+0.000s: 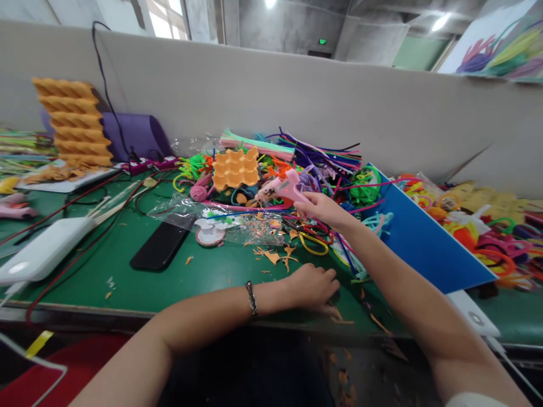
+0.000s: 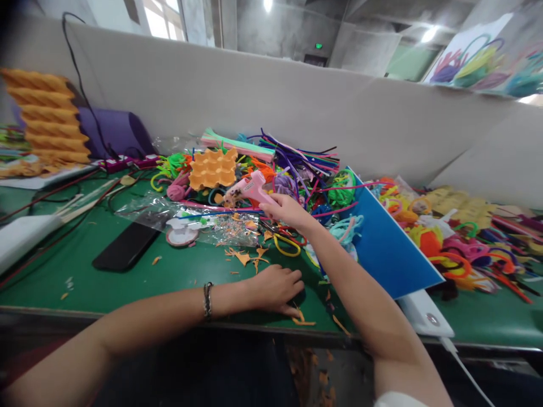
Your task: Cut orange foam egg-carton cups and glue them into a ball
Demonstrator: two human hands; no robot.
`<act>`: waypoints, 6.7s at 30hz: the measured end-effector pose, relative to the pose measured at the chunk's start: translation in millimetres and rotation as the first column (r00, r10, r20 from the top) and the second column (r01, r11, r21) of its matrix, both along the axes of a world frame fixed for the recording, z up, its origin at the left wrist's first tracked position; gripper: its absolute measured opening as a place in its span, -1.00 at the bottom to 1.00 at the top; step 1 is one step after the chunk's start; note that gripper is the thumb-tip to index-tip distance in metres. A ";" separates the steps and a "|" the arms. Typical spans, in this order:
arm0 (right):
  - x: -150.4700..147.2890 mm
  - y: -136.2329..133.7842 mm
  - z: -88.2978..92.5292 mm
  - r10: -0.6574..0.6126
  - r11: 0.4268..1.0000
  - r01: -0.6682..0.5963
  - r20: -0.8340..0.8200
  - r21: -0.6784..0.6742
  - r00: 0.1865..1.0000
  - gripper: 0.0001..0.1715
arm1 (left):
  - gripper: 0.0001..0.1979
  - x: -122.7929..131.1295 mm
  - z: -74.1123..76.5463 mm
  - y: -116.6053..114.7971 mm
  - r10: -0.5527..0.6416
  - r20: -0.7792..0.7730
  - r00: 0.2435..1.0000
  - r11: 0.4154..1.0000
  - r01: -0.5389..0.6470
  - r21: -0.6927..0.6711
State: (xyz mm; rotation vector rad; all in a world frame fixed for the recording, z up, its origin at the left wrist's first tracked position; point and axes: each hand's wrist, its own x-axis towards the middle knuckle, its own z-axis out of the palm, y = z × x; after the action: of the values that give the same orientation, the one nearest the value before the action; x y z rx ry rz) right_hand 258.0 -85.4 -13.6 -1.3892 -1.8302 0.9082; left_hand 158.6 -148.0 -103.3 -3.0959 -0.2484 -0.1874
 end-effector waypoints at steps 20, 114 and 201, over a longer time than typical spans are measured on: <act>-10.4 0.5 5.0 -0.011 0.999 0.013 0.030 -0.053 0.999 -0.77 | -0.71 76.4 -18.1 -52.9 -0.387 0.228 0.893 0.920 0.390 0.035; 2.5 -18.3 -75.2 -0.257 0.928 0.368 -0.617 0.057 0.744 -0.58 | -0.71 -118.0 83.9 152.6 0.651 0.370 0.663 0.759 -0.581 -0.294; 6.9 -4.5 50.0 -0.650 0.521 0.298 0.146 0.800 0.746 -0.70 | -0.57 -126.2 110.0 110.0 0.543 0.541 0.642 0.499 0.272 -0.823</act>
State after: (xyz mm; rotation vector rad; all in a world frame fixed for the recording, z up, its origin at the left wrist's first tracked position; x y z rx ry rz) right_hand 264.9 -89.9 36.4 -1.4656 -1.6255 -0.4886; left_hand 32.3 -37.9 6.7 -3.5688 -0.9017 -2.0301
